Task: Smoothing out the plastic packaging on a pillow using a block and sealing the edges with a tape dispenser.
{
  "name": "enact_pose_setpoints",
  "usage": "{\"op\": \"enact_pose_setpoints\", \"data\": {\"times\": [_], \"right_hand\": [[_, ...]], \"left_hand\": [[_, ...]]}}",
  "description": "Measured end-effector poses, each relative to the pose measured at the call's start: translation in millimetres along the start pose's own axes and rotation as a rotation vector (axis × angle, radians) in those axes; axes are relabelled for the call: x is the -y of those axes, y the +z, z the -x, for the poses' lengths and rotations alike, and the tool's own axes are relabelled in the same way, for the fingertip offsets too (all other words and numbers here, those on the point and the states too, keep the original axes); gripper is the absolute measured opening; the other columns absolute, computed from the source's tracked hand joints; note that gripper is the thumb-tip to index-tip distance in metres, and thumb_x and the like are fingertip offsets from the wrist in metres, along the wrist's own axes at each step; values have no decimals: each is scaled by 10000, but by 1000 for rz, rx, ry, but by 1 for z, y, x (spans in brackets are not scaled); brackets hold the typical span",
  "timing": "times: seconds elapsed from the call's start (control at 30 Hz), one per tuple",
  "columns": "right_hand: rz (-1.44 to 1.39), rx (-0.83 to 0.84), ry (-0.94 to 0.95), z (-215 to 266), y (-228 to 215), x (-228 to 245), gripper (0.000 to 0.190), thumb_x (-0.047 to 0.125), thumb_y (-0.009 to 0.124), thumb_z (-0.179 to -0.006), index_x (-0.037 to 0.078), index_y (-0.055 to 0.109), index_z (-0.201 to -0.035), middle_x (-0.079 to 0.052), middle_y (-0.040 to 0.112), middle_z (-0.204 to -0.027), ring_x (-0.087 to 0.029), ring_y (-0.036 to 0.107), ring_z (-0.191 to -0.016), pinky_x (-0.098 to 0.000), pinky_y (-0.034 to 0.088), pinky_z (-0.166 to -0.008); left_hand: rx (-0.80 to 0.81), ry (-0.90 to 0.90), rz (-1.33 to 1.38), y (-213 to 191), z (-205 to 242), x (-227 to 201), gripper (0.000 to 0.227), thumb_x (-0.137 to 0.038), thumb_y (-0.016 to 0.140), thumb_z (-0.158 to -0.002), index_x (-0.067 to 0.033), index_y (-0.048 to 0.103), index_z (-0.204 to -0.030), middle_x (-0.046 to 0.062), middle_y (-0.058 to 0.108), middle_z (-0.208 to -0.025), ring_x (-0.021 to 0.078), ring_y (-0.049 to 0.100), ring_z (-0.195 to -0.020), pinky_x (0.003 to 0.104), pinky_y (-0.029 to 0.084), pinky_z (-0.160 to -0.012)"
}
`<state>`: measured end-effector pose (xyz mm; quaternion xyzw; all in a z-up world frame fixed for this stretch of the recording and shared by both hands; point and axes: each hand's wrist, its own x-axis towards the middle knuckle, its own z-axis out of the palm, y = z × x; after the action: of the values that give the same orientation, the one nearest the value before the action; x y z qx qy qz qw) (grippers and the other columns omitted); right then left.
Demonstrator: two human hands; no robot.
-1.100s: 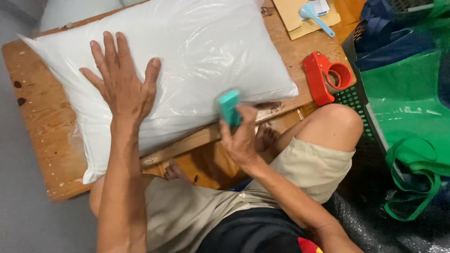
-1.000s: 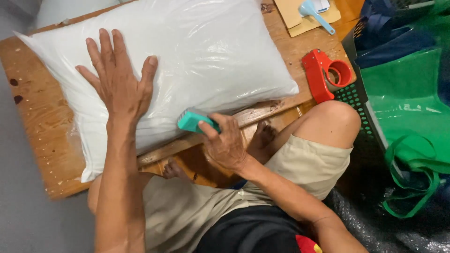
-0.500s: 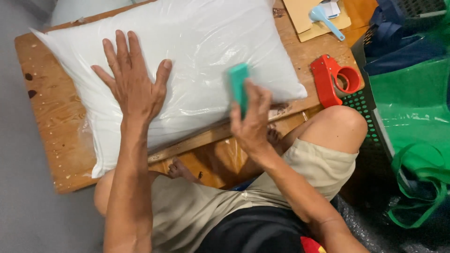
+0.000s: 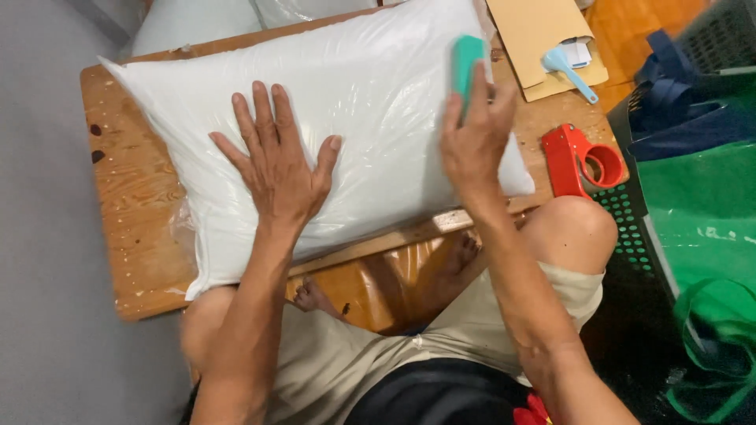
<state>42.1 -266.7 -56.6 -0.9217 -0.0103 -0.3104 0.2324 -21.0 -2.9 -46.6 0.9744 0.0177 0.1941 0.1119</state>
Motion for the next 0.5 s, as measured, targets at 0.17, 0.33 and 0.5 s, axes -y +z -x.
{"op": "enact_pose_setpoints", "data": {"times": [0.17,0.33,0.5], "right_hand": [[93,92,-489,10,-8,108,536,208,683,-989,150,452,-1469,-148,558,-1043,-302,522,-876,-434,412,-676],[286,-44,-378,-51,3,9,461,218,724,-987,206,518,-1399,-87,541,-938,-224,522,-797,-309,486,-583],[151,263,186,-84,7,-27,347,214,519,-1046,23,606,-1323,-235,496,-1006,-441,529,-968,-552,494,-737]], "left_hand": [[-3,-3,34,-5,2,0,878,-686,429,-1097,-118,108,-1683,77,71,-1756,350,30,-1635,719,-37,-1240],[2,-23,33,-4,3,-3,892,-700,433,-1074,-132,112,-1682,65,77,-1757,331,19,-1633,705,-59,-1239],[-23,-1,-86,1,6,-8,918,-722,492,-1107,-108,111,-1674,103,92,-1755,375,65,-1644,717,-49,-1241]]}}
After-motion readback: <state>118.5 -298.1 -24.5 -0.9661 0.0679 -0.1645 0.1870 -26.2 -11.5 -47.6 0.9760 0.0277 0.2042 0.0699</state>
